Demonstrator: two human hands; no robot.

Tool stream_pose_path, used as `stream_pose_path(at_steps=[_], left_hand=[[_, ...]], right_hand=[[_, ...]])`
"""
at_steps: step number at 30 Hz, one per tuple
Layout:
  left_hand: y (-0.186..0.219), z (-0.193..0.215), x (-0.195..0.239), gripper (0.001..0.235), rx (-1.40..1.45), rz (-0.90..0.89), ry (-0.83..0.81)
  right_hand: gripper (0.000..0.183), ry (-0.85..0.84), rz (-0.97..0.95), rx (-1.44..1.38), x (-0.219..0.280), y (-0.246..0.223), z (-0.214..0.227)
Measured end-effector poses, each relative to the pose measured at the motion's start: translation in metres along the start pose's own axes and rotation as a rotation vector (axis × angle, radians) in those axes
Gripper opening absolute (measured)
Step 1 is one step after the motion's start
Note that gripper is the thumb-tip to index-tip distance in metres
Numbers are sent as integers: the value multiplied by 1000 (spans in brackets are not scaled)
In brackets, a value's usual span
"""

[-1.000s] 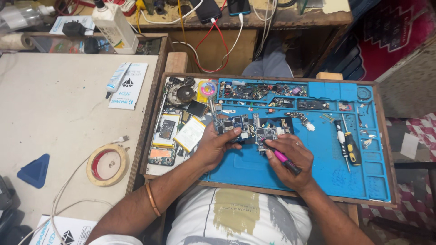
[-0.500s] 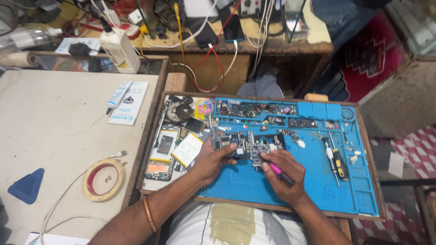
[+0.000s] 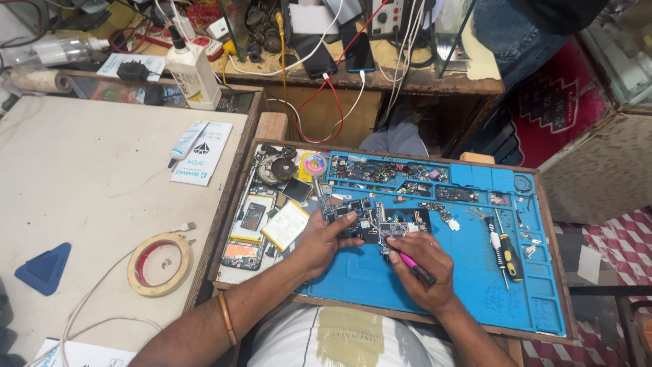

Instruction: The person uses a pink-handled screwdriver to work on a blue circuit board, repeatedly probing and adjusting components. The person holds the board with one hand while manipulating it with the other, occasionally turning the board over to access different sides.

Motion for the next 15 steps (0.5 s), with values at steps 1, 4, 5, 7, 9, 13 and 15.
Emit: stream_pose_path(at_steps=[1, 4, 5, 7, 9, 13, 15], left_hand=[[1, -1, 0, 42, -7, -4, -5], [1, -2, 2, 42, -26, -7, -18], [2, -2, 2, 41, -31, -3, -24], [2, -3, 1, 41, -35, 0, -35], [0, -3, 2, 40, -35, 2, -44], [0, 0, 2, 42, -46, -22, -37], [-2, 1, 0, 43, -27, -23, -33]], right_hand=[[24, -17, -2, 1, 1, 0, -2], [22, 10, 40, -7, 0, -5, 0], [23, 18, 21, -3, 0, -3, 1], [24, 31, -17, 6, -2, 0, 4], [25, 11, -3, 23, -3, -3, 1], [24, 5, 63, 65, -4, -12, 0], [23, -21, 60, 50, -4, -11, -1]])
Point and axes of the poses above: each hand's wrist, its own x-axis away from the middle knuckle, its own z-axis out of the back of the hand, y = z × x, the point moved 10 cm from there along -x, towards the middle knuckle, and after that the axes turned 7 degrees about -x, right-handed, at the moved point
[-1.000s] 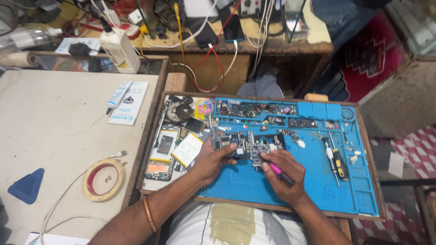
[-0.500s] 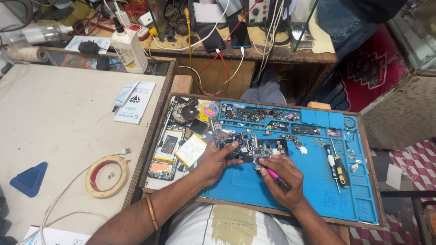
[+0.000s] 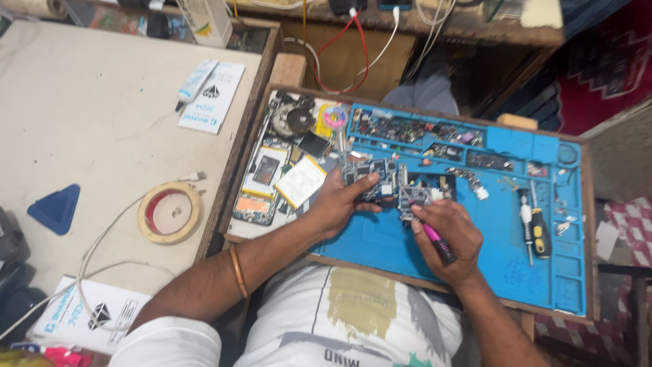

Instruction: The person uses a pink-handled screwdriver to work on a blue circuit board, repeatedly probing and adjusting components. The person holds the board with one hand while manipulating it with the other, occasionally turning the board over to access different sides.

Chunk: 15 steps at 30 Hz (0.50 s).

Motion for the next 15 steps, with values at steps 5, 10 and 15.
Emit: stream_pose_path(at_steps=[5, 10, 15], left_hand=[[-3, 2, 0, 46, -59, -11, 32], [-4, 0, 0, 45, -93, -4, -11], [-12, 2, 0, 41, -146, -3, -31]], right_hand=[[22, -56, 35, -22, 6, -3, -8], [21, 42, -34, -38, 7, 8, 6], [17, -6, -78, 44, 9, 15, 1]])
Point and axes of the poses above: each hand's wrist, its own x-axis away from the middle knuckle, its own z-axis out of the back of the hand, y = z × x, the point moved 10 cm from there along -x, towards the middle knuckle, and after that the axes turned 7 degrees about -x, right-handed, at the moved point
